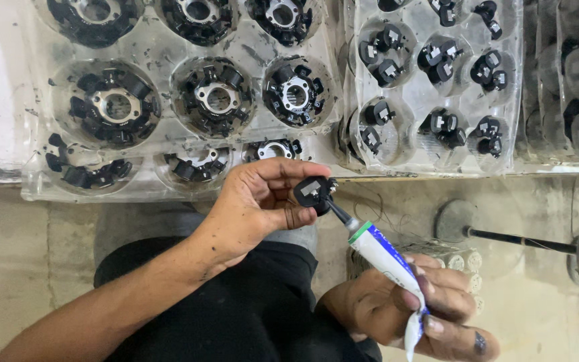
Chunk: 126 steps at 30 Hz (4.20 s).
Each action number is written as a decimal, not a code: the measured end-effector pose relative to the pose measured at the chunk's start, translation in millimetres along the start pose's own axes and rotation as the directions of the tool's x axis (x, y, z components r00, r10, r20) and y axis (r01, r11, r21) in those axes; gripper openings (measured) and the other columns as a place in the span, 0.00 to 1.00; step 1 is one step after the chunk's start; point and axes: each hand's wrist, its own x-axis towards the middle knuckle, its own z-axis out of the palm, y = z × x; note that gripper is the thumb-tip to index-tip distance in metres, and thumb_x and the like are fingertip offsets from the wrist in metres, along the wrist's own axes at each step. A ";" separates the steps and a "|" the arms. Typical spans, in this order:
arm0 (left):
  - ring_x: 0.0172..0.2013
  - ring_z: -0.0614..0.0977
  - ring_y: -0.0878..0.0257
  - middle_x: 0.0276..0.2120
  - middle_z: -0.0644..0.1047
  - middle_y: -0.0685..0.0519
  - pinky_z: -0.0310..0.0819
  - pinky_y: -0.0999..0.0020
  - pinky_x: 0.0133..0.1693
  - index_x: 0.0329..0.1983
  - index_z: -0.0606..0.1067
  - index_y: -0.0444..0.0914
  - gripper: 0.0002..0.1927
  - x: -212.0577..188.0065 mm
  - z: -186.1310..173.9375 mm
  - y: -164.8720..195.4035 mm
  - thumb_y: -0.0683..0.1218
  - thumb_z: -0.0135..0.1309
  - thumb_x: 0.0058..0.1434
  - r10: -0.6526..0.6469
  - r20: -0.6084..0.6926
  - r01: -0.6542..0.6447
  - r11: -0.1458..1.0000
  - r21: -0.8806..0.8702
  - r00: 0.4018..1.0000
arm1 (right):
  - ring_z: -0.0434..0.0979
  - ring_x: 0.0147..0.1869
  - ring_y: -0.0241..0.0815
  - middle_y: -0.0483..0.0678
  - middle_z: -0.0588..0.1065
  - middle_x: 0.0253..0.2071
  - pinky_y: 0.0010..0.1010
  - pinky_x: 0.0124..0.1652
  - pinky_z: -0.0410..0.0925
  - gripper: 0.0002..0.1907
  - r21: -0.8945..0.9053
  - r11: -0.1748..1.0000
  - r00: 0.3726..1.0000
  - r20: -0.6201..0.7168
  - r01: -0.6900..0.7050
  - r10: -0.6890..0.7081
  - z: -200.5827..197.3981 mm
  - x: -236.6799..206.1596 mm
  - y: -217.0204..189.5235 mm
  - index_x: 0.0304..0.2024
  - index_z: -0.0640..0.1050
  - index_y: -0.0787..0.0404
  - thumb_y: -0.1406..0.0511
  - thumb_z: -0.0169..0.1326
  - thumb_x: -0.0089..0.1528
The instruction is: The person picks small black friction-pad components from a plastic tray, squeezes adhesive from a tube onto each one, and places the glued pieces back into the tray. They also hold a round metal hub assembly and press the glued pads onto it, repeating the glue-and-place cycle across many parts.
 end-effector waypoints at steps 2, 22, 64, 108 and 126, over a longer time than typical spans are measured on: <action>0.42 0.82 0.69 0.44 0.81 0.54 0.81 0.71 0.47 0.56 0.77 0.34 0.23 -0.5 -0.6 -4.0 0.28 0.61 0.57 -0.022 0.033 0.024 0.997 -0.080 0.999 | 0.68 0.35 0.37 0.44 0.67 0.34 0.23 0.30 0.65 0.17 0.086 0.993 0.995 -0.053 -0.083 0.088 -3.9 -1.2 1.6 0.51 0.61 0.54 0.67 0.58 0.71; 0.34 0.81 0.67 0.39 0.81 0.55 0.80 0.68 0.42 0.59 0.77 0.35 0.24 -5.2 -13.4 -15.0 0.49 0.62 0.62 -0.231 0.002 0.224 0.943 -0.246 0.973 | 0.76 0.56 0.40 0.49 0.75 0.51 0.31 0.60 0.71 0.11 0.227 0.708 0.743 0.229 -0.669 0.629 -5.4 6.5 37.8 0.57 0.71 0.60 0.68 0.56 0.74; 0.33 0.79 0.68 0.39 0.82 0.54 0.82 0.69 0.41 0.60 0.77 0.33 0.23 -13.4 -8.3 -14.0 0.48 0.60 0.64 -0.251 0.090 0.267 0.903 -0.337 0.964 | 0.68 0.27 0.38 0.48 0.69 0.32 0.25 0.20 0.65 0.16 -0.037 0.999 0.998 0.065 0.010 -0.008 8.0 -7.0 -4.1 0.41 0.64 0.51 0.68 0.60 0.65; 0.38 0.83 0.64 0.40 0.83 0.53 0.77 0.65 0.42 0.45 0.83 0.40 0.23 58.9 64.1 -5.8 0.53 0.73 0.47 0.222 0.368 -0.430 0.485 0.762 0.903 | 0.81 0.52 0.42 0.51 0.79 0.49 0.32 0.53 0.75 0.15 0.524 0.325 0.395 0.023 -0.787 0.919 -36.4 20.4 53.0 0.57 0.73 0.64 0.64 0.50 0.69; 0.41 0.86 0.60 0.43 0.83 0.46 0.79 0.71 0.43 0.46 0.78 0.32 0.16 -15.9 21.4 21.1 0.42 0.70 0.58 0.720 0.209 -0.592 0.332 0.734 0.662 | 0.82 0.47 0.46 0.57 0.79 0.47 0.40 0.50 0.77 0.14 0.171 0.461 0.479 0.510 -0.871 0.714 -12.7 -12.1 16.0 0.54 0.75 0.73 0.74 0.59 0.67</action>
